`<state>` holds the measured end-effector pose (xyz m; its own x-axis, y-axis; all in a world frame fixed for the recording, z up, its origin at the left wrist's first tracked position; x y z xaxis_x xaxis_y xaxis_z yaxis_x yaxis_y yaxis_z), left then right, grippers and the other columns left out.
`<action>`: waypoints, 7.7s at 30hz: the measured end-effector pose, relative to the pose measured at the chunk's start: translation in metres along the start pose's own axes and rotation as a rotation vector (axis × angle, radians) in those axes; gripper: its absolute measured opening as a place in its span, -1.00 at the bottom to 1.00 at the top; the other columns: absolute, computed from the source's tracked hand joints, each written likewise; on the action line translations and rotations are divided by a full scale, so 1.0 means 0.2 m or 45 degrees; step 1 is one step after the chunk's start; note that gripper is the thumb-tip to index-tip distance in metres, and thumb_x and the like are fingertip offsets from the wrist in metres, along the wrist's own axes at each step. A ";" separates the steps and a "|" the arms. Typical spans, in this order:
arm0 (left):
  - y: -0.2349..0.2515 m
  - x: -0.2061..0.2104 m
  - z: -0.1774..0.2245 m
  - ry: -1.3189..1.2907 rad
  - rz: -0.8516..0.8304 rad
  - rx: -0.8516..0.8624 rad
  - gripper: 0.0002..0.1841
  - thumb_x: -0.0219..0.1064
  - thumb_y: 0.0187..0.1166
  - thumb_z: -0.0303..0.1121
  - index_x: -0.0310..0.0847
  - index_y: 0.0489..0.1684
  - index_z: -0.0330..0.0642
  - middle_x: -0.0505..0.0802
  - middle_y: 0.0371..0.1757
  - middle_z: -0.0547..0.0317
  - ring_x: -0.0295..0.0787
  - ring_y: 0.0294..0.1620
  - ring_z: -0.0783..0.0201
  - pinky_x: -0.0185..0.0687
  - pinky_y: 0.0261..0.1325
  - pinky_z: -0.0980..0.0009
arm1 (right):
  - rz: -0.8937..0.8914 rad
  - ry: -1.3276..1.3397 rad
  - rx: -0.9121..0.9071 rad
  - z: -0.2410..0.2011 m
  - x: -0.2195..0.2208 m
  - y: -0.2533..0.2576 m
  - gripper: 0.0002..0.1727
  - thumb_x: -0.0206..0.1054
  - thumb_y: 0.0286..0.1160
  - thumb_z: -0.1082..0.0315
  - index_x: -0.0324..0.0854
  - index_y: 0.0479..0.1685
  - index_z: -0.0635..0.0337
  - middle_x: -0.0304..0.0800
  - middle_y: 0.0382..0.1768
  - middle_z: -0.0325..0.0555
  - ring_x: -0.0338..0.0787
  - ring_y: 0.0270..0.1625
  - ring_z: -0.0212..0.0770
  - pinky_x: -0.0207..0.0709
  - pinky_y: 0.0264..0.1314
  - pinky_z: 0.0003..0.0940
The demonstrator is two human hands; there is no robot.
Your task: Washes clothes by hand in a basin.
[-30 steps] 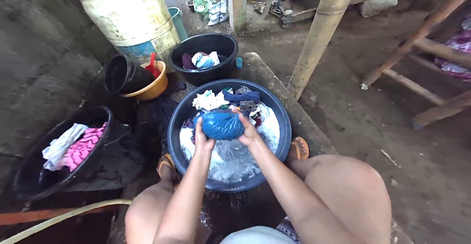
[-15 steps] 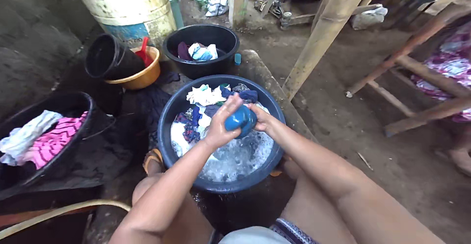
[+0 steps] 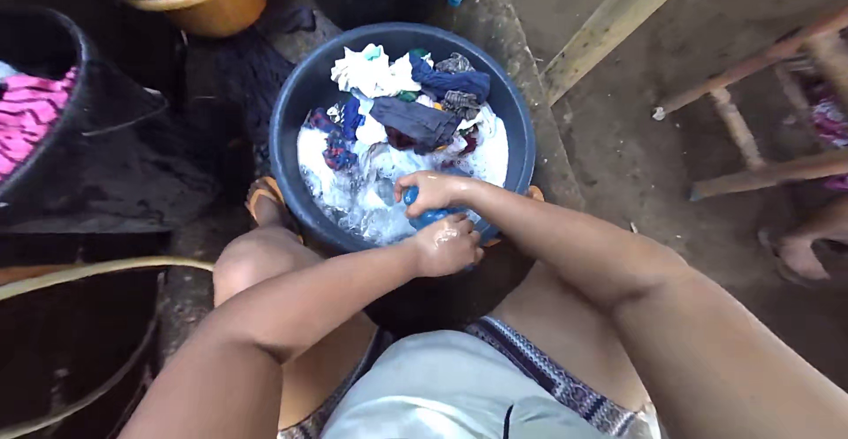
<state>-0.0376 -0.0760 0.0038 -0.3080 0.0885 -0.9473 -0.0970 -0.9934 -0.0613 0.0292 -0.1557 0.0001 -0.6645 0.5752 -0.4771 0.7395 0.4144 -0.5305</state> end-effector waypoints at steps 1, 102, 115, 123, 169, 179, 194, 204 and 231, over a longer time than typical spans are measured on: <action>0.01 0.04 0.01 0.037 -0.085 0.005 -0.77 0.11 0.66 -0.66 0.72 0.03 -0.47 0.81 0.10 -0.37 0.71 0.30 -0.33 0.50 0.44 -0.20 | -0.021 -0.126 0.013 -0.02 0.04 0.02 -0.59 0.54 0.35 0.50 0.67 0.21 0.33 0.77 0.10 0.25 0.76 0.13 0.15 0.57 0.25 0.18; -0.36 0.54 -0.60 -1.273 0.188 -1.019 -0.21 0.45 0.62 -0.23 0.14 0.85 -0.12 0.50 0.68 -0.29 0.42 0.69 -0.19 0.23 0.73 -0.20 | 0.263 -0.263 0.048 -0.05 -0.19 -0.16 -0.80 0.41 0.62 0.31 0.79 -0.07 0.30 0.82 -0.17 0.20 0.78 -0.03 0.14 0.55 0.15 0.28; -0.38 -0.02 -0.53 -1.038 0.544 -0.907 -0.48 -0.19 0.95 -0.19 0.12 0.85 -0.05 0.62 0.58 -0.23 0.65 0.50 -0.14 0.46 0.54 -0.19 | 1.134 0.259 0.153 0.40 -0.39 -0.53 -0.58 -0.01 0.91 0.20 0.58 0.36 0.34 0.73 0.11 0.33 0.77 0.07 0.12 0.58 0.20 0.21; -0.36 0.51 -0.84 -0.685 0.033 -1.570 -0.55 0.25 0.72 -0.24 0.55 0.60 0.07 0.45 0.68 -0.32 0.35 0.65 -0.45 0.33 0.44 -0.54 | 0.478 0.365 0.577 0.98 0.00 0.06 -0.61 0.19 0.77 0.31 0.61 0.30 0.51 0.65 0.31 0.51 0.62 0.43 0.37 0.36 0.53 0.33; -0.23 0.09 -0.79 -0.619 0.412 -1.093 -0.68 0.38 0.68 -0.22 0.78 0.12 -0.31 0.89 -0.06 -0.21 0.85 0.01 -0.14 0.65 0.24 -0.23 | 0.700 0.293 -0.286 0.54 -0.08 0.13 -0.70 0.27 0.72 0.33 0.66 0.05 0.50 0.77 -0.03 0.32 0.77 0.10 0.13 0.58 0.32 0.13; -0.21 0.87 -0.73 -0.643 -0.619 -1.074 -0.60 0.21 0.75 -0.28 0.62 0.42 -0.32 0.69 0.48 -0.32 0.54 0.57 -0.30 0.37 0.57 -0.33 | -0.172 -0.242 0.287 0.79 0.57 0.42 -0.54 0.25 0.68 0.37 0.56 0.51 0.32 0.55 0.50 0.47 0.47 0.61 0.46 0.26 0.60 0.47; -0.36 -1.03 -0.41 -0.609 0.790 -0.283 -0.86 0.28 0.66 -0.32 0.68 -0.33 -0.03 0.72 -0.43 0.62 0.59 -0.42 0.77 0.57 -0.30 0.74 | 0.362 0.617 -1.052 -0.03 -0.31 -0.17 -0.57 0.39 0.39 0.23 0.63 0.06 0.44 0.84 -0.17 -0.28 0.78 -0.11 -0.60 0.71 0.05 -0.51; -0.61 -0.75 -0.65 -1.442 1.381 -0.029 -0.95 0.48 0.43 0.00 0.77 -0.35 0.42 0.84 -0.06 0.59 0.77 0.07 0.49 0.71 0.23 0.41 | 1.025 -0.360 -0.221 0.36 -0.52 -0.32 -0.57 0.50 0.49 0.10 0.78 0.01 0.35 0.88 -0.11 0.27 0.81 0.10 0.32 0.17 0.46 0.57; -0.36 -0.40 -0.43 -0.872 -0.001 -0.651 -0.65 0.36 0.63 -0.33 0.68 0.24 -0.41 0.89 0.00 -0.08 0.84 -0.01 0.27 0.73 0.20 0.21 | 0.337 -0.074 -0.028 0.21 -0.48 -0.47 -0.74 0.38 0.65 0.38 0.70 0.08 0.45 0.78 -0.01 0.29 0.76 0.10 0.15 0.54 0.29 0.17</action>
<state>0.0761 -0.0188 0.0572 -0.8281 -0.0495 -0.5584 0.2908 -0.8895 -0.3524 0.0180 -0.2798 0.0661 -0.4523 0.6241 -0.6371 0.8901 0.2707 -0.3667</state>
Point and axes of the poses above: each hand's wrist, its own y-axis towards the middle knuckle, its own x-axis out of the palm, z = x × y, the point moved 2 cm from there along y, towards the middle knuckle
